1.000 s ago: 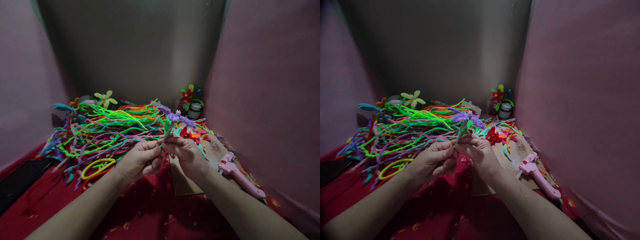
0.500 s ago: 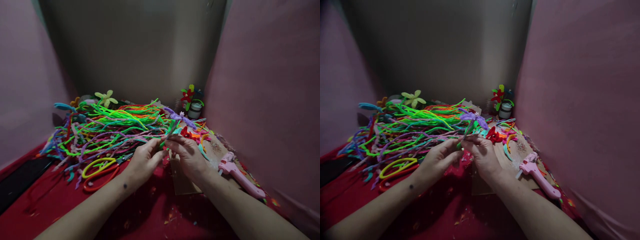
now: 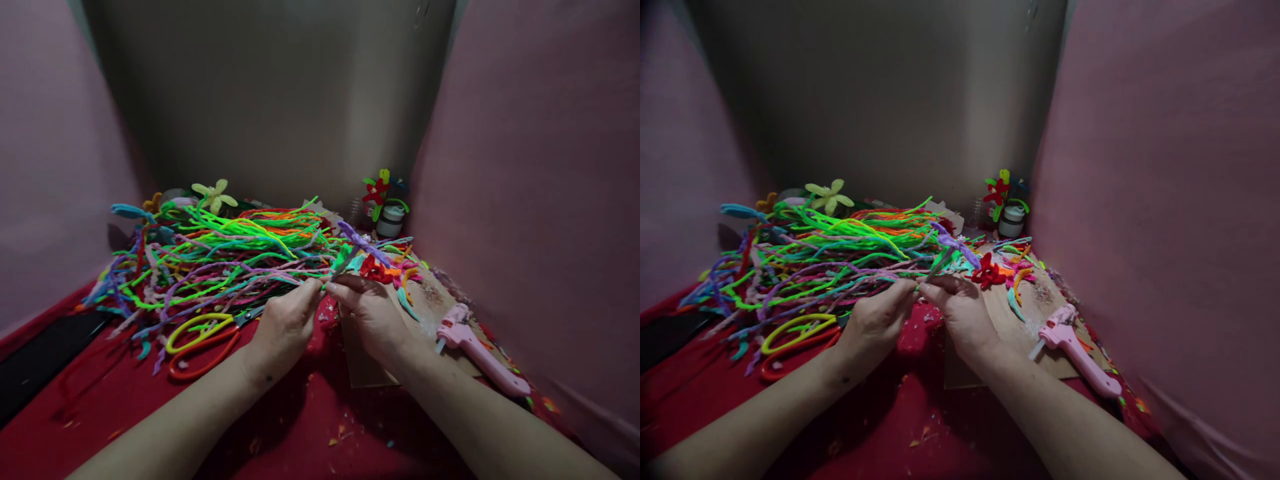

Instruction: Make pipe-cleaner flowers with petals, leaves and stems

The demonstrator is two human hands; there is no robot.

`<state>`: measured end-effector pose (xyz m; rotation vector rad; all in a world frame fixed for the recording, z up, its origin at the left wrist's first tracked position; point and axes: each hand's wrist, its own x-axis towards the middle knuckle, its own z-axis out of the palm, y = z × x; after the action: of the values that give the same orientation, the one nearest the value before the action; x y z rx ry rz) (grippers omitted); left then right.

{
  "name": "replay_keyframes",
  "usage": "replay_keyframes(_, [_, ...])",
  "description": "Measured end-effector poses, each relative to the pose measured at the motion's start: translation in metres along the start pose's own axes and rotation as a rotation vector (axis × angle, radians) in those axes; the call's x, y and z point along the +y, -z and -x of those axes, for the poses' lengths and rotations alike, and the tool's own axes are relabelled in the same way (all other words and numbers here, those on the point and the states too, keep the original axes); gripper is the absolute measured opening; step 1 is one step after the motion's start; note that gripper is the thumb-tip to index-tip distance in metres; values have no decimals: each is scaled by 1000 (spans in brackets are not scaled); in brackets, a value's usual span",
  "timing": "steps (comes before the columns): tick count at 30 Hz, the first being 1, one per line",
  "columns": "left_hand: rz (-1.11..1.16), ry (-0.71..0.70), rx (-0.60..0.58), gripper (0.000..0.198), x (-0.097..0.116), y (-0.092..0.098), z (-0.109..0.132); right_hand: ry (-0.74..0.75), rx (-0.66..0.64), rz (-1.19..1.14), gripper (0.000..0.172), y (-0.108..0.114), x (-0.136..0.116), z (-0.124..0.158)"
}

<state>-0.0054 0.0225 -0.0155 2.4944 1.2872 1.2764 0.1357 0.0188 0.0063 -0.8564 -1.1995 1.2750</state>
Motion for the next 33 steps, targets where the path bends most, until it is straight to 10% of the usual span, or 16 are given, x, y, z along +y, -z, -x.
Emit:
replay_keyframes(7, [728,507,-112,17,15,11,-13,74,-37,150,9,-2,-13,1])
replay_keyframes(17, [1386,727,-433,20,5,14,-15,95,-137,-83,10,7,3,-5])
replay_keyframes(21, [1112,623,-392,19,8,15,-14,109,-88,-75,8,2,-1,-2])
replay_keyframes(28, [-46,-10,-23,16,0,1,1,110,-55,-42,9,-3,-5,1])
replay_keyframes(33, [146,103,-57,19,3,5,-2,46,-100,-67,6,-2,0,0])
